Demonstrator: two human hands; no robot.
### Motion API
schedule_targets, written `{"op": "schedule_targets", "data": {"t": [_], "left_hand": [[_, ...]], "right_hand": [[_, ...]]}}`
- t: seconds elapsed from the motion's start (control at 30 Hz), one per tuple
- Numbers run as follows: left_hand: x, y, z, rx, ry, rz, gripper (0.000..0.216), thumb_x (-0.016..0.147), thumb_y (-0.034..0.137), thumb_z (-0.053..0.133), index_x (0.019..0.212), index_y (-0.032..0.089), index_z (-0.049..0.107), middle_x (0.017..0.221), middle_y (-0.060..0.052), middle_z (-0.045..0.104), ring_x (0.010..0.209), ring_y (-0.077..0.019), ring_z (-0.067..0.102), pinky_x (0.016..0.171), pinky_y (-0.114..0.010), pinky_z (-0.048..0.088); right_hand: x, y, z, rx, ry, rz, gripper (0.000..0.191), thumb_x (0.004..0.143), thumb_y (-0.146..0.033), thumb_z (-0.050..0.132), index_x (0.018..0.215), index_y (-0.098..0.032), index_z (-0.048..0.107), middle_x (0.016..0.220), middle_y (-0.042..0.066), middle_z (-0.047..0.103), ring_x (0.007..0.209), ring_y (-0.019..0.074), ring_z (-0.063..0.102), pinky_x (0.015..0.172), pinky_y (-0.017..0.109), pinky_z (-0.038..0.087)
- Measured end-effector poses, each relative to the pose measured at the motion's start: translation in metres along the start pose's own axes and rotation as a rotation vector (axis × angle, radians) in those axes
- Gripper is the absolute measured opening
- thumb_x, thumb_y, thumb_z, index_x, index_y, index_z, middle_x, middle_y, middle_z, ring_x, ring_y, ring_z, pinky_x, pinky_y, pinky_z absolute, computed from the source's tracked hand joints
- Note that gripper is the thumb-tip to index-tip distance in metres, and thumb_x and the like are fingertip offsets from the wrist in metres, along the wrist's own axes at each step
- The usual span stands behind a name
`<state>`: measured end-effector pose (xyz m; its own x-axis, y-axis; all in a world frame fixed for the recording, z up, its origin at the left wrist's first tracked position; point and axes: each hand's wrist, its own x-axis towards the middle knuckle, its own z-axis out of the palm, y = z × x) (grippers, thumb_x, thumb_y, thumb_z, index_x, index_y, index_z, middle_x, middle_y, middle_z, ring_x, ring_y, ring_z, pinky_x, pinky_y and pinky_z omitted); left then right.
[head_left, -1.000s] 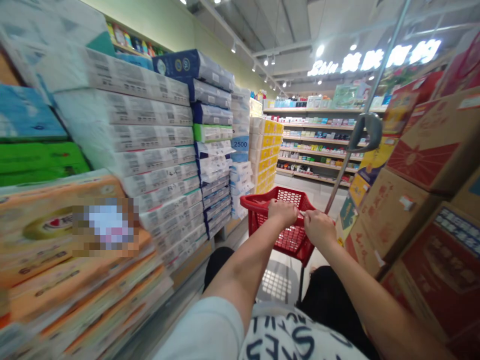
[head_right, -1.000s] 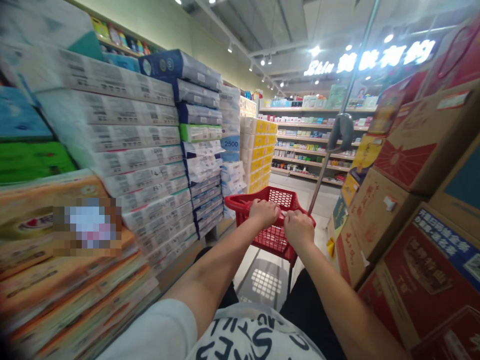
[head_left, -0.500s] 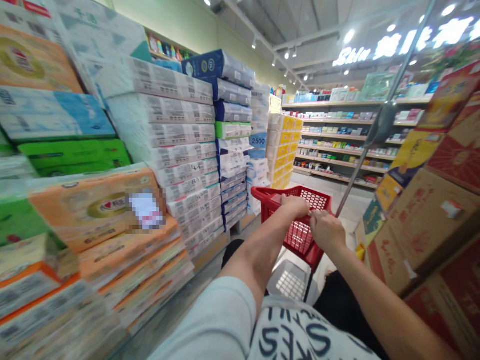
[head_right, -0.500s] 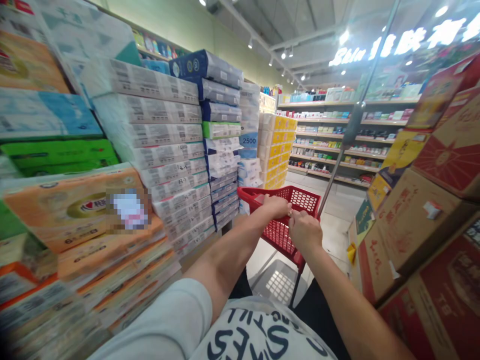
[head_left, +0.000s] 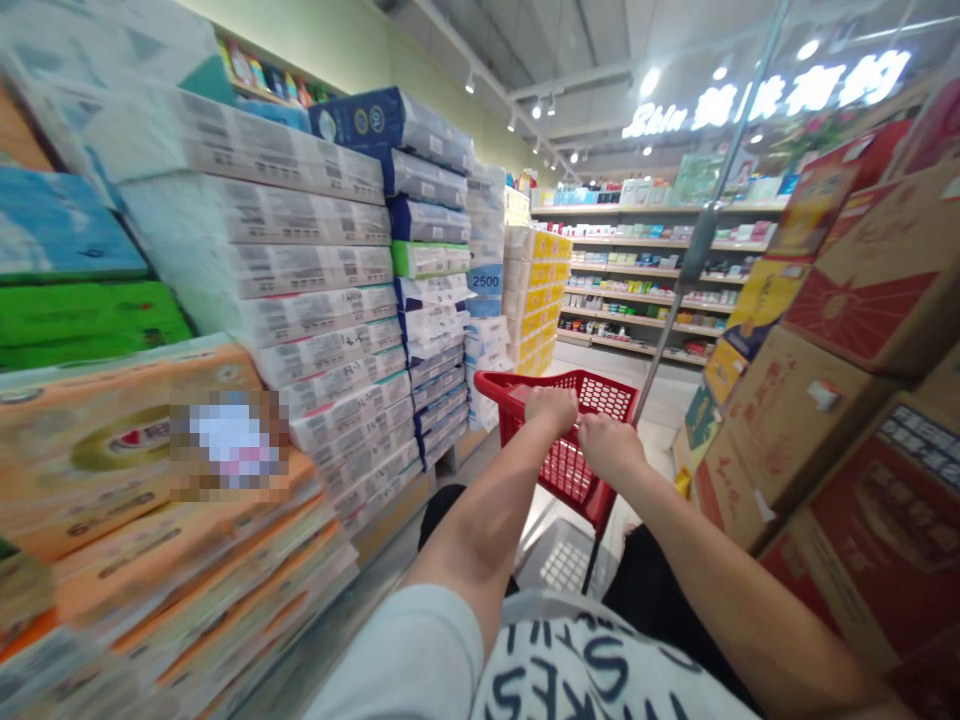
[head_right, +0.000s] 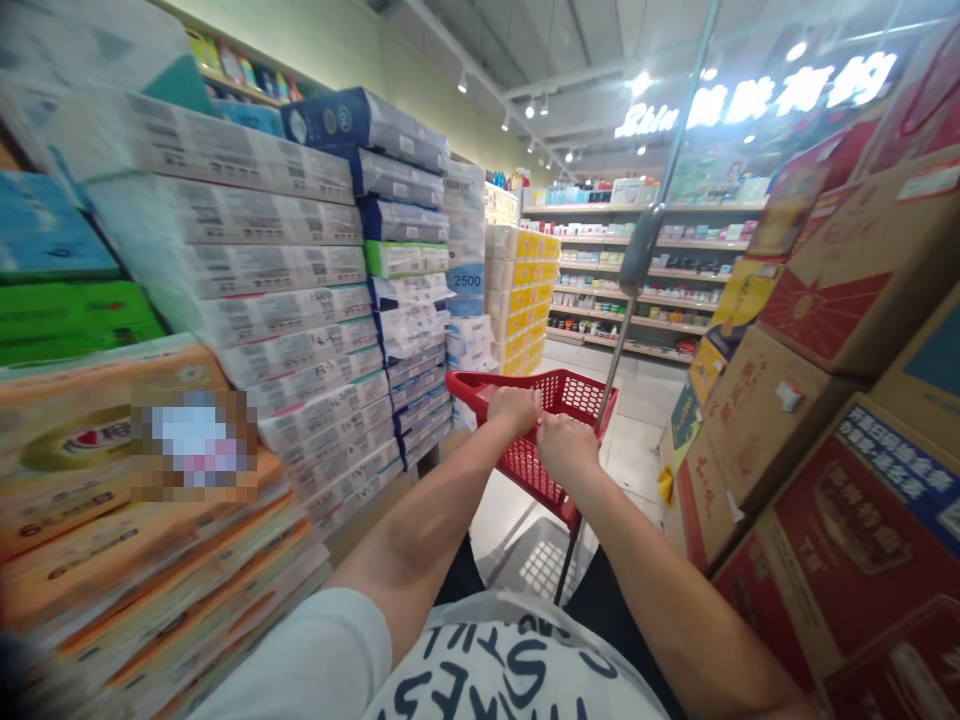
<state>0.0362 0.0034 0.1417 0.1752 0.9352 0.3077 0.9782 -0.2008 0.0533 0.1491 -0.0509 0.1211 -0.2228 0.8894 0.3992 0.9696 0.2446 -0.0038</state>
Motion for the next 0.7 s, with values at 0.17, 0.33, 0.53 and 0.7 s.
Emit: {"op": "schedule_targets", "data": {"t": [0.17,0.33,0.53,0.7], "left_hand": [[0.003,-0.009,0.003,-0.014,0.026,0.019,0.060,0.098,0.038,0.015,0.096,0.013,0.069,0.096,-0.013,0.070,0.095,-0.0224,0.064,0.089,-0.037,0.043],[0.010,-0.011,0.001,-0.184,-0.075,0.083,0.062,0.098,0.038,0.011,0.095,0.023,0.071,0.098,-0.006,0.071,0.092,-0.0184,0.064,0.088,-0.033,0.044],[0.013,-0.001,0.004,-0.090,-0.052,-0.014,0.066,0.098,0.040,0.009,0.093,0.016,0.070,0.095,-0.011,0.071,0.092,-0.0229,0.065,0.082,-0.034,0.047],[0.007,0.002,0.005,-0.014,-0.024,0.047,0.062,0.098,0.037,0.011,0.093,0.016,0.069,0.093,-0.012,0.071,0.091,-0.0237,0.066,0.082,-0.036,0.047]], "right_hand": [[-0.025,0.025,0.012,0.063,0.340,-0.293,0.034,0.095,-0.026,0.036,0.122,-0.018,0.057,0.111,0.011,0.063,0.098,0.0193,0.057,0.086,0.031,0.037],[-0.016,0.030,0.012,0.051,0.253,-0.180,0.031,0.094,-0.024,0.036,0.108,-0.016,0.063,0.094,0.010,0.065,0.086,0.0192,0.059,0.082,0.032,0.038],[-0.006,-0.009,0.007,-0.062,0.125,-0.052,0.030,0.092,-0.021,0.036,0.106,-0.009,0.061,0.095,0.017,0.062,0.087,0.0238,0.059,0.077,0.034,0.041],[-0.014,0.020,0.000,0.088,0.048,-0.136,0.041,0.098,-0.033,0.024,0.123,-0.020,0.054,0.112,0.011,0.062,0.097,0.0188,0.059,0.081,0.027,0.041]]}}
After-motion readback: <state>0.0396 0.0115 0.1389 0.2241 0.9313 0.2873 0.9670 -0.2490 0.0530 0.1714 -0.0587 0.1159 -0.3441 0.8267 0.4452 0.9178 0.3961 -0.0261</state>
